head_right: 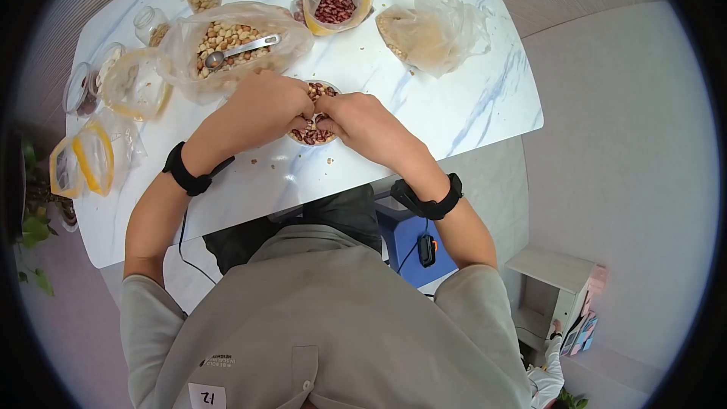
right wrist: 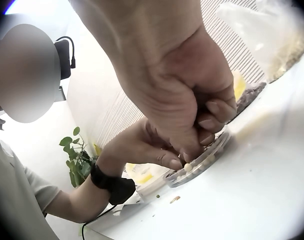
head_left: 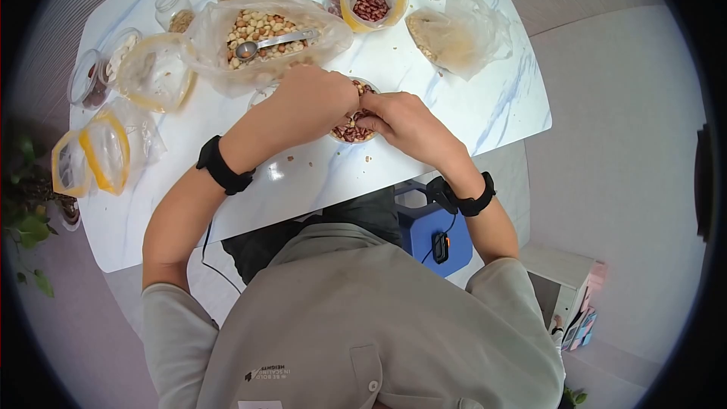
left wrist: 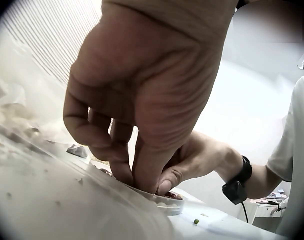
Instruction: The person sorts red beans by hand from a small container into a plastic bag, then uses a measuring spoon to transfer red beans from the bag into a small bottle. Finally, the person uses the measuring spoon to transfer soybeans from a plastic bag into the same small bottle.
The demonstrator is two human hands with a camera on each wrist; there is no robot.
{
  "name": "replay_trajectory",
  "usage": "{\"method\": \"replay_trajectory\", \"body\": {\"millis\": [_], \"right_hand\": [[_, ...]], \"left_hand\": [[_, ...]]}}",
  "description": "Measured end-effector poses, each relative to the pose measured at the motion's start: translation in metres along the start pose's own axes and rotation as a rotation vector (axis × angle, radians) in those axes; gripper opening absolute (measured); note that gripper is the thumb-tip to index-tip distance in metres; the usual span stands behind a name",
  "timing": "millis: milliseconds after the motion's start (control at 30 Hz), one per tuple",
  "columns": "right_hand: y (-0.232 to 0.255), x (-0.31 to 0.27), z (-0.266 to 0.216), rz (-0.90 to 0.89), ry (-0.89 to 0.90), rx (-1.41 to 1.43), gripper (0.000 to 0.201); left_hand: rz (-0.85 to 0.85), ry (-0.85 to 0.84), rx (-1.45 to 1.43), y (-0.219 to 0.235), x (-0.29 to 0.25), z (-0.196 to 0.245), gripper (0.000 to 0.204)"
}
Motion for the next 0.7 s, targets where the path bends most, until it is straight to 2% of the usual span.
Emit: {"method": "replay_trajectory", "body": {"millis": [167,267,367,467,567,600,633,700], "right_hand": [[-0.006,0.003,0.001,-0.018,0.020,-0.044,0.018],[-0.009,0.005,0.004,-0.043,-0.009,-0.127,0.017],[-0.003,0.004,0.002,0.006,-0.097,-0.052,0.015],[0.010,-0.005,0.004,0.144,-0.085,0.277,0.014],[0.005,-0.007,0.024,0.143,-0.153,1.076,0.015],[0.003,-0.007,0.030,0.066,-0.010,1.341,0.018],[0.000,-0.006,0.028,0.097,-0.052,1.490,0.019],[-0.011,0.000,0.015,0.159,-0.139,1.784,0.023]], "left_hand": [[0.014,-0.031,0.011,-0.003,0.001,-0.001,0.005],[0.018,-0.035,0.016,-0.005,0.001,-0.001,0.006],[0.003,-0.030,0.033,-0.006,0.002,0.000,0.007],[0.039,-0.030,-0.006,0.002,-0.001,-0.003,0.007],[0.137,-0.041,-0.111,0.031,-0.006,-0.004,0.009],[0.169,-0.025,-0.160,0.042,-0.007,0.000,0.009],[0.201,-0.008,-0.210,0.047,-0.008,0.004,0.010],[0.274,-0.091,-0.228,0.040,-0.006,0.010,0.010]]}}
Point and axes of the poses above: each hand's wrist, its own x-axis towards the middle knuckle, its own y-axis out of the back of the hand, z = x × y, the point moved 4 cm from there along x, towards the middle knuckle, and after that the axes turned 11 degrees about -z, right-handed, at the moved point
